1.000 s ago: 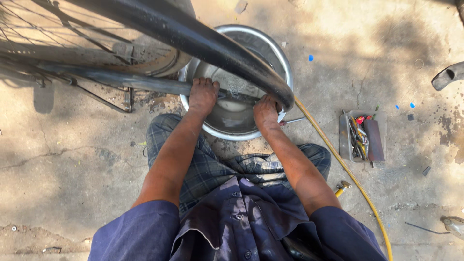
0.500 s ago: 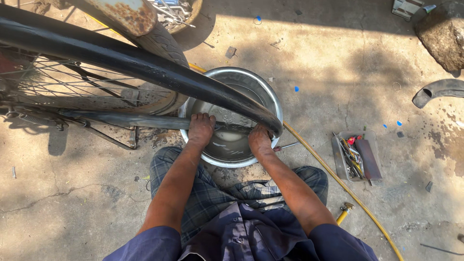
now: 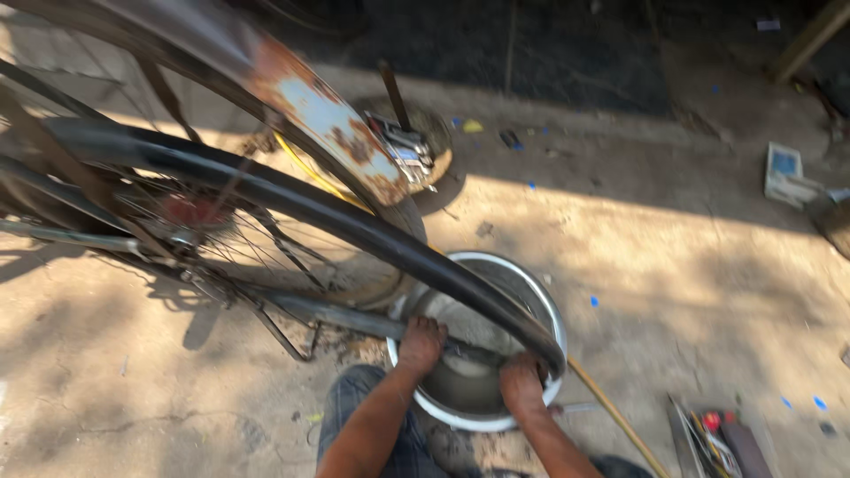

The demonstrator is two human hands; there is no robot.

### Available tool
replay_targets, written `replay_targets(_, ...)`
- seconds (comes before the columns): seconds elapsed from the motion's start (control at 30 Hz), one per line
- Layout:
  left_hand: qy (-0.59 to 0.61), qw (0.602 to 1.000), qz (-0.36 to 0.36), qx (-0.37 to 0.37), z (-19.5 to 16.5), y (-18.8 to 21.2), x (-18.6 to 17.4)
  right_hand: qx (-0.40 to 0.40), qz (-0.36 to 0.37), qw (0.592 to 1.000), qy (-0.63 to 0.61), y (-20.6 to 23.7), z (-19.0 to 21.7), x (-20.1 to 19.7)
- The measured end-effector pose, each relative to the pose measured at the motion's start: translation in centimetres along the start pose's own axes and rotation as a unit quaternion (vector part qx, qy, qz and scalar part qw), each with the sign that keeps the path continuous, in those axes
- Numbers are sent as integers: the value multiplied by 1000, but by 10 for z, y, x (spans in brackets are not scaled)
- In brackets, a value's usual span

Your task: The person removes a bicycle tire from the wheel and repeatedly dips it into a metal basin of water to clean it. The person then uses a sanding block to scrub the tire surface before placing it back onto the wheel.

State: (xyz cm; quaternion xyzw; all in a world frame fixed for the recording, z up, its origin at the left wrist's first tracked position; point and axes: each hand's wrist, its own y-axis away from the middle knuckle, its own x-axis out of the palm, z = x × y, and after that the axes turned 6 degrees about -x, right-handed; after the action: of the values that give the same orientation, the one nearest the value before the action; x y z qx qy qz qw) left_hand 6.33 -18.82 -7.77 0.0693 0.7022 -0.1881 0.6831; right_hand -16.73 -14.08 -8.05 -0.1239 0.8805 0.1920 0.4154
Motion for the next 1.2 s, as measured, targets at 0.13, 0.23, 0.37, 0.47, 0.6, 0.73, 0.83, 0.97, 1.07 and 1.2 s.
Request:
replay_targets(0.13,17,1000,12,-2,3,-1,-11,25,-24,997,67,-5,-2,-11)
replay_targets(0.23,12,1000,20,-5,2,0,-14,53,3,997,56,-13,-4,-11)
replay_targets(0.37,20,999,26,-10,1,4,-11,39,-3,998,46,-12,-2,0)
replay_targets(0.47,29,999,13,-11,1,6,-12,21,5,1000,10,-7,1,2)
replay_targets(0.6,20,1000,12,-1,2,4,-21,40,-13,999,-4,-9,-3,-15)
replay_targets(0.73,-2,999,42,10,1,3,-28,31,-35,997,59,-2,-10,-32)
replay_targets(0.83,-6,1000,-12,18,-2,5,-21,3,-88,996,19,10,-10,-28)
replay_targets(0.97,5,1000,-10,21,-9,7,-5,37,-62,995,-69,14,-6,-15)
replay_targets(1.07,-24,1000,-10,16,-12,5,11,45,-43,997,-46,13,-7,-9)
replay_targets(1.2,1,1000,23,16,-12,1,18,28,-125,986,-107,12,-13,-8)
